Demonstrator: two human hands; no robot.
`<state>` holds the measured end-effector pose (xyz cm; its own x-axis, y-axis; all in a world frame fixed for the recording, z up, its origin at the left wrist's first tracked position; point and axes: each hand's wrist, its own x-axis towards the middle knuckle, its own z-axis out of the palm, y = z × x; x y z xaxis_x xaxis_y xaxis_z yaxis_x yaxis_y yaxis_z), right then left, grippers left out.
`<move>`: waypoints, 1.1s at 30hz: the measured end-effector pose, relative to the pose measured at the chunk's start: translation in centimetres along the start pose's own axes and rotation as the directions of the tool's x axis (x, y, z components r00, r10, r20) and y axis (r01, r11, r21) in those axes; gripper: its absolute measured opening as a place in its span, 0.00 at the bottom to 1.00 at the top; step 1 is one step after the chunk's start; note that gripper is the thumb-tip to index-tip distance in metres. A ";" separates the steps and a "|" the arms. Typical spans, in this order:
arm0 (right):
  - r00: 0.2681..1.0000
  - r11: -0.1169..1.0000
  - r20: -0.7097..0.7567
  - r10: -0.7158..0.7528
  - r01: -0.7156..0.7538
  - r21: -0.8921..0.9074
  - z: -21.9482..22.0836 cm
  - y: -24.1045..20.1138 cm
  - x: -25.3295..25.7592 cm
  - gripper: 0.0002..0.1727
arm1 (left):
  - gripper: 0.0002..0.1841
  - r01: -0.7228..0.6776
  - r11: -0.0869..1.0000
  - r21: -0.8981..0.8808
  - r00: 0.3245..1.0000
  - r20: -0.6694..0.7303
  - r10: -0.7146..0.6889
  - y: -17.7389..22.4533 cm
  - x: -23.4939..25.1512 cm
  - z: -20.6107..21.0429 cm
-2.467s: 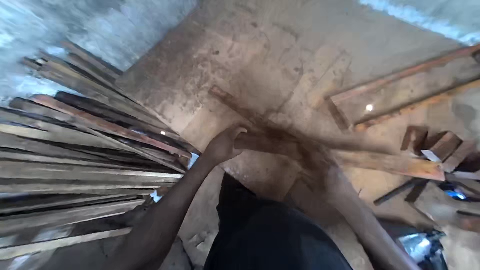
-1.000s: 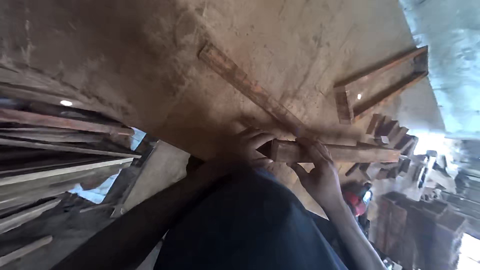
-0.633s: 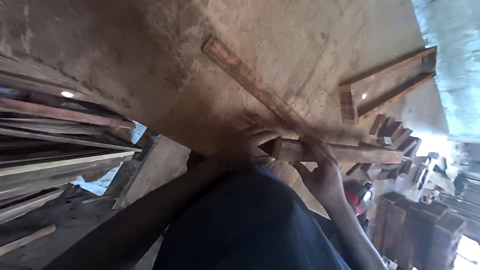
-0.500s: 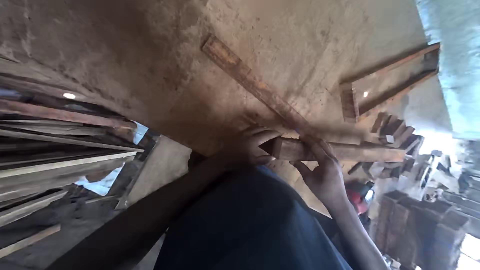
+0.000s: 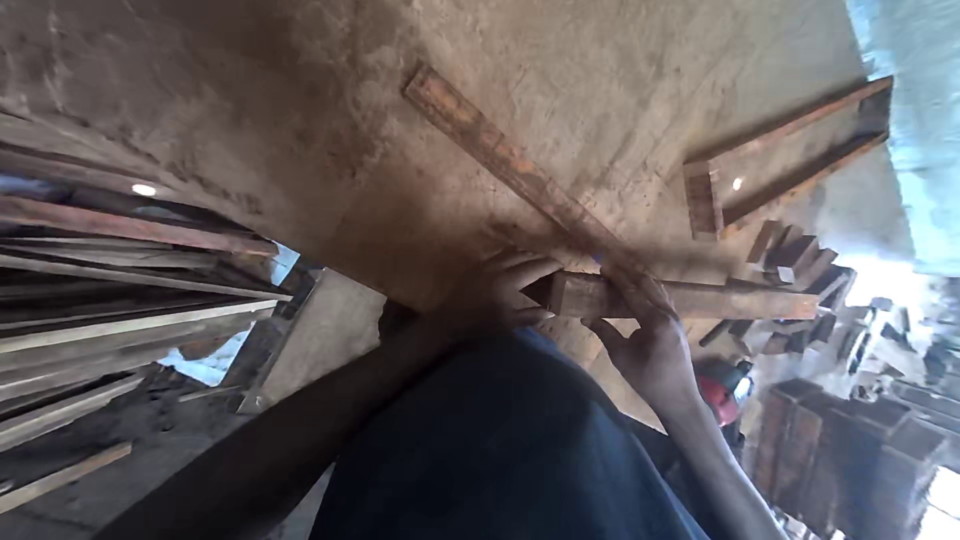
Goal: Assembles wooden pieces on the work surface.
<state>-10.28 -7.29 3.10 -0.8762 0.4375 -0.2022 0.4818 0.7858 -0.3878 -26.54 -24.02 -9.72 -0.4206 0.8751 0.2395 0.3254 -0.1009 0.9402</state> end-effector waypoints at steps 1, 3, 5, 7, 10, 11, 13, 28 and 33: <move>1.000 1.000 0.001 0.005 -0.005 0.004 0.0 0.0 0.0 0.34 | 0.32 0.006 1.000 0.000 1.000 0.006 -0.006 0.0 0.0 0.0; 1.000 1.000 0.003 0.011 -0.011 0.003 0.0 0.0 0.0 0.33 | 0.32 0.003 1.000 0.002 1.000 0.008 -0.003 -0.1 0.0 0.0; 1.000 1.000 0.000 0.006 -0.006 0.006 0.0 0.0 0.0 0.34 | 0.32 0.003 1.000 -0.001 1.000 0.018 -0.003 -0.2 0.0 0.0; 1.000 1.000 0.002 0.001 -0.001 0.007 -0.1 0.0 0.0 0.34 | 0.31 -0.004 1.000 -0.013 1.000 0.021 0.004 -0.2 0.1 -0.1; 1.000 1.000 0.005 0.005 -0.005 0.007 -0.1 -0.1 0.1 0.33 | 0.31 0.017 0.999 -0.029 1.000 0.026 -0.016 0.1 0.2 -0.3; 1.000 1.000 0.007 0.009 -0.009 0.006 -0.1 0.0 0.1 0.34 | 0.32 0.023 0.999 -0.033 0.999 0.027 -0.022 0.2 0.2 -0.3; 1.000 1.000 0.016 0.010 -0.010 -0.006 -0.2 -0.1 0.2 0.34 | 0.31 0.016 0.999 -0.030 1.000 0.016 -0.015 0.0 0.2 -0.2; 0.999 0.999 0.032 0.003 -0.001 -0.054 -0.3 0.0 0.4 0.36 | 0.31 0.006 1.000 -0.022 0.999 0.038 -0.005 -0.2 0.5 -0.5; 0.999 0.999 0.030 0.013 -0.011 -0.051 -0.2 -0.1 0.2 0.35 | 0.32 -0.004 1.000 -0.001 0.999 0.045 0.004 -0.4 0.4 -0.4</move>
<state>-10.51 -7.16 3.21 -0.8699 0.4342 -0.2339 0.4915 0.8021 -0.3392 -27.15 -23.80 -9.90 -0.3805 0.8953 0.2317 0.3260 -0.1046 0.9396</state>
